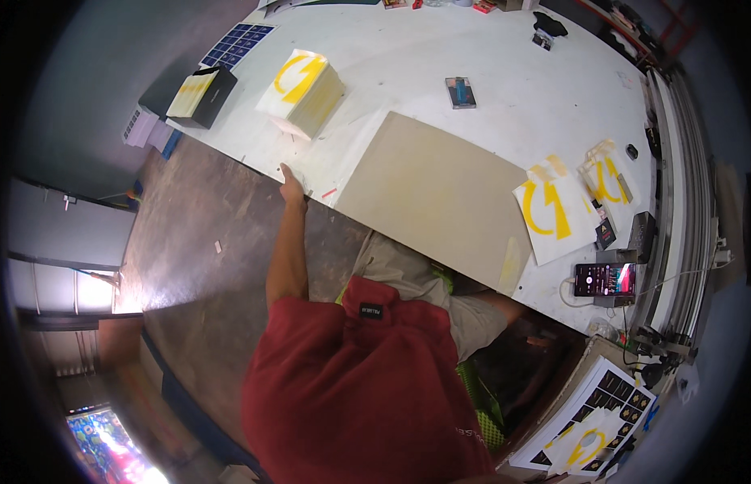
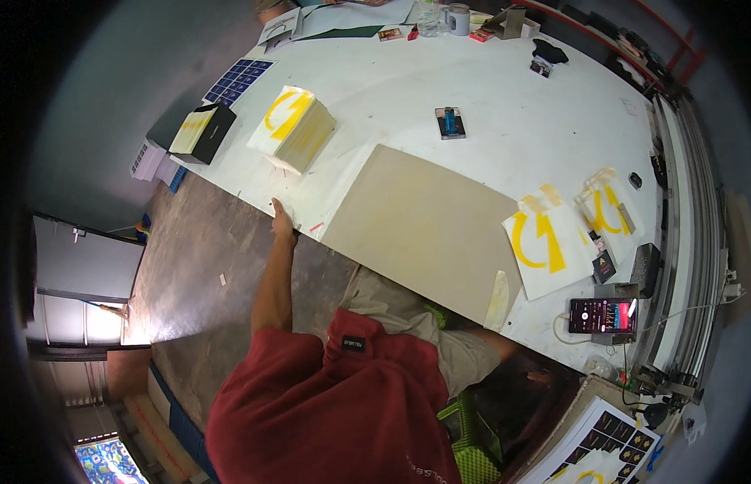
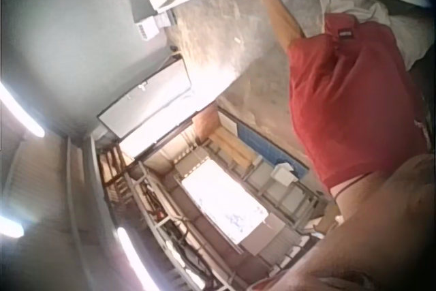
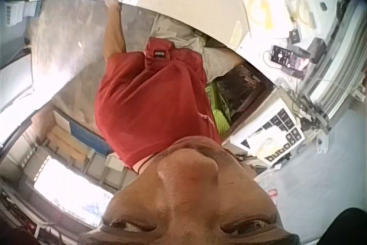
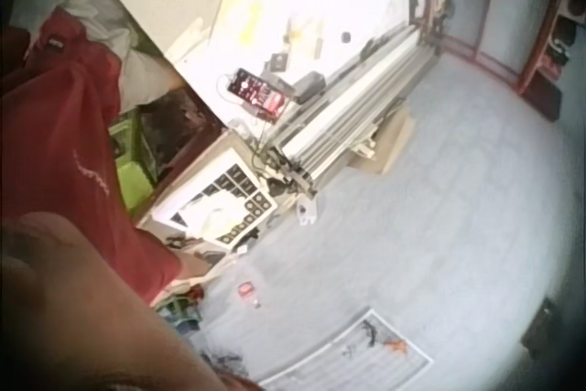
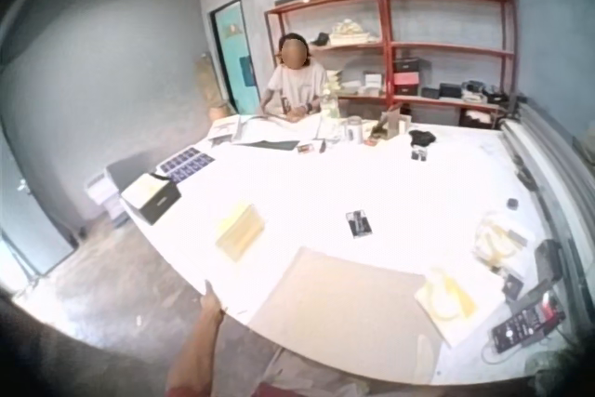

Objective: The person repeatedly picks up stacks of white paper sheets with yellow markings, aligns them, and places them on a table. The person also briefly handles a black notebook and a phone.

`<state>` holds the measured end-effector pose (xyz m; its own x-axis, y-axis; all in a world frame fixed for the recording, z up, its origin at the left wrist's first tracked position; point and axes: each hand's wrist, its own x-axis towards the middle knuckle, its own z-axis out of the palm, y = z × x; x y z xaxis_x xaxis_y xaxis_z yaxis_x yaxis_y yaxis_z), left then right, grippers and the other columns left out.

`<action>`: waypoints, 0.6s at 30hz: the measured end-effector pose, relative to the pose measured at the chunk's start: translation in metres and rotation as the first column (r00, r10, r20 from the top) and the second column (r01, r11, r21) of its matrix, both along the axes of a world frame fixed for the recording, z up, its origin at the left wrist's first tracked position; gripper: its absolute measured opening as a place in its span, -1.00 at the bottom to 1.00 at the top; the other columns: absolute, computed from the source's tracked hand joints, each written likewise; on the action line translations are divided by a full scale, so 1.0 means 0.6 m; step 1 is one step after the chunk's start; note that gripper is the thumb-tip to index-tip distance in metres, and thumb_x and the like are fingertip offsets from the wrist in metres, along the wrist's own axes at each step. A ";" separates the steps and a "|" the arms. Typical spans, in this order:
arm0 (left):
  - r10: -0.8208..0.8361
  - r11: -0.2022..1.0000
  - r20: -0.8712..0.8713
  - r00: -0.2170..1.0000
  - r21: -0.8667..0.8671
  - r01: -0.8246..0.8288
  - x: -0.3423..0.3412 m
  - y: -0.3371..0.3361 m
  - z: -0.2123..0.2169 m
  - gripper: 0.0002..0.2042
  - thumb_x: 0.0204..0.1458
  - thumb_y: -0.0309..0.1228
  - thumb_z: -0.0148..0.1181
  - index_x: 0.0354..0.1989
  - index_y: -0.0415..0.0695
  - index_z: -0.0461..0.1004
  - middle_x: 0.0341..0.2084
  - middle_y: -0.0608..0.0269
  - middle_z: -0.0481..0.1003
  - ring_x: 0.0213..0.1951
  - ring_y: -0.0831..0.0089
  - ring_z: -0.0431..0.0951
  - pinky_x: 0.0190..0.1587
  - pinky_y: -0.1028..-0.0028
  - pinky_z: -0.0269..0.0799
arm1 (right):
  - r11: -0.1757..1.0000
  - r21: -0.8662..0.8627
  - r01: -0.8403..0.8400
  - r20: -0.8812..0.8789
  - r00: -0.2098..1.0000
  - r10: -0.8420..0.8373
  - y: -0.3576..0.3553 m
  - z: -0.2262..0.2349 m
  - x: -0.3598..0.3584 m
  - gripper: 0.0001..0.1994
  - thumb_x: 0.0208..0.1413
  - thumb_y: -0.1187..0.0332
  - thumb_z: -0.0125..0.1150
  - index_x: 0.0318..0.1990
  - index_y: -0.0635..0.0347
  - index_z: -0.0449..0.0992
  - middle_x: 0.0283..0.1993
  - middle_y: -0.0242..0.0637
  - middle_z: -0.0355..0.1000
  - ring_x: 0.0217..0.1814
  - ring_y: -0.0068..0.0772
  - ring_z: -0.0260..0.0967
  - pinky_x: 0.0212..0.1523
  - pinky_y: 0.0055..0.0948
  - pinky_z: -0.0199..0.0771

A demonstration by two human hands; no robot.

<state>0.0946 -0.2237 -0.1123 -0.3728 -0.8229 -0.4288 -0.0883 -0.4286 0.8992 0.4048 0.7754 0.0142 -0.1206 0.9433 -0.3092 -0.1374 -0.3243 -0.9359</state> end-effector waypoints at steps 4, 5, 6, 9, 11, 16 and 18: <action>-0.012 1.000 -0.029 1.000 0.014 0.012 0.003 0.011 0.014 -0.07 0.18 0.29 0.12 0.25 -0.55 0.34 0.10 -0.08 0.52 0.05 0.11 0.58 0.08 0.20 0.53 | 1.000 0.012 -0.015 -0.003 1.000 0.015 -0.010 0.008 0.002 -0.46 0.15 0.43 0.31 0.26 0.33 0.28 0.07 0.16 0.45 0.20 0.01 0.40 0.14 0.04 0.50; 0.004 1.000 -0.008 1.000 -0.020 -0.004 0.001 0.010 0.016 -0.08 0.19 0.29 0.12 0.23 -0.55 0.35 0.09 -0.09 0.52 0.04 0.12 0.58 0.08 0.20 0.53 | 1.000 0.018 -0.013 -0.005 1.000 0.014 -0.013 0.009 0.002 -0.46 0.15 0.43 0.30 0.26 0.33 0.28 0.07 0.16 0.45 0.20 0.01 0.39 0.14 0.04 0.50; 0.021 0.999 0.018 1.000 -0.050 -0.021 0.003 0.008 0.010 -0.08 0.19 0.29 0.12 0.22 -0.55 0.37 0.09 -0.09 0.52 0.04 0.12 0.57 0.08 0.20 0.52 | 1.000 0.022 -0.016 0.002 1.000 0.016 -0.016 0.011 0.004 -0.47 0.16 0.42 0.30 0.26 0.32 0.28 0.07 0.16 0.45 0.20 0.01 0.39 0.14 0.04 0.50; 0.031 0.996 0.011 0.999 -0.085 -0.030 0.006 -0.006 -0.004 -0.10 0.19 0.28 0.12 0.19 -0.56 0.39 0.08 -0.09 0.52 0.02 0.14 0.57 0.07 0.20 0.52 | 0.999 0.039 -0.031 0.005 1.000 0.031 -0.021 0.018 0.000 -0.48 0.17 0.42 0.29 0.25 0.31 0.29 0.08 0.15 0.45 0.20 0.00 0.39 0.14 0.06 0.49; 0.029 0.996 0.011 1.000 -0.084 -0.028 0.010 -0.013 -0.015 -0.10 0.20 0.27 0.12 0.18 -0.56 0.40 0.08 -0.09 0.52 0.02 0.14 0.57 0.07 0.20 0.51 | 0.998 0.054 -0.030 0.009 1.000 0.029 -0.023 0.025 0.009 -0.49 0.17 0.42 0.29 0.25 0.30 0.29 0.08 0.14 0.45 0.21 0.00 0.39 0.14 0.06 0.48; 0.028 0.998 0.031 0.999 -0.055 -0.026 -0.001 0.004 -0.003 -0.09 0.19 0.29 0.12 0.19 -0.55 0.40 0.08 -0.08 0.53 0.02 0.13 0.57 0.05 0.19 0.52 | 0.994 0.105 0.003 -0.003 1.000 -0.002 -0.030 0.034 0.021 -0.51 0.19 0.42 0.27 0.24 0.27 0.30 0.08 0.13 0.45 0.21 0.00 0.38 0.14 0.08 0.47; 0.030 0.999 0.022 0.999 -0.030 -0.029 0.003 0.005 0.000 -0.08 0.17 0.30 0.13 0.19 -0.55 0.39 0.08 -0.08 0.53 0.02 0.12 0.58 0.05 0.18 0.52 | 0.992 0.123 0.015 -0.009 1.000 -0.014 -0.033 0.037 0.026 -0.52 0.20 0.41 0.27 0.24 0.26 0.30 0.08 0.12 0.45 0.22 -0.01 0.38 0.14 0.09 0.46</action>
<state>0.0962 -0.2205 -0.1124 -0.3391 -0.8458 -0.4118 -0.0962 -0.4043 0.9096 0.4204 0.7557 0.0365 -0.1086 0.9758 -0.1900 -0.1493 -0.2050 -0.9673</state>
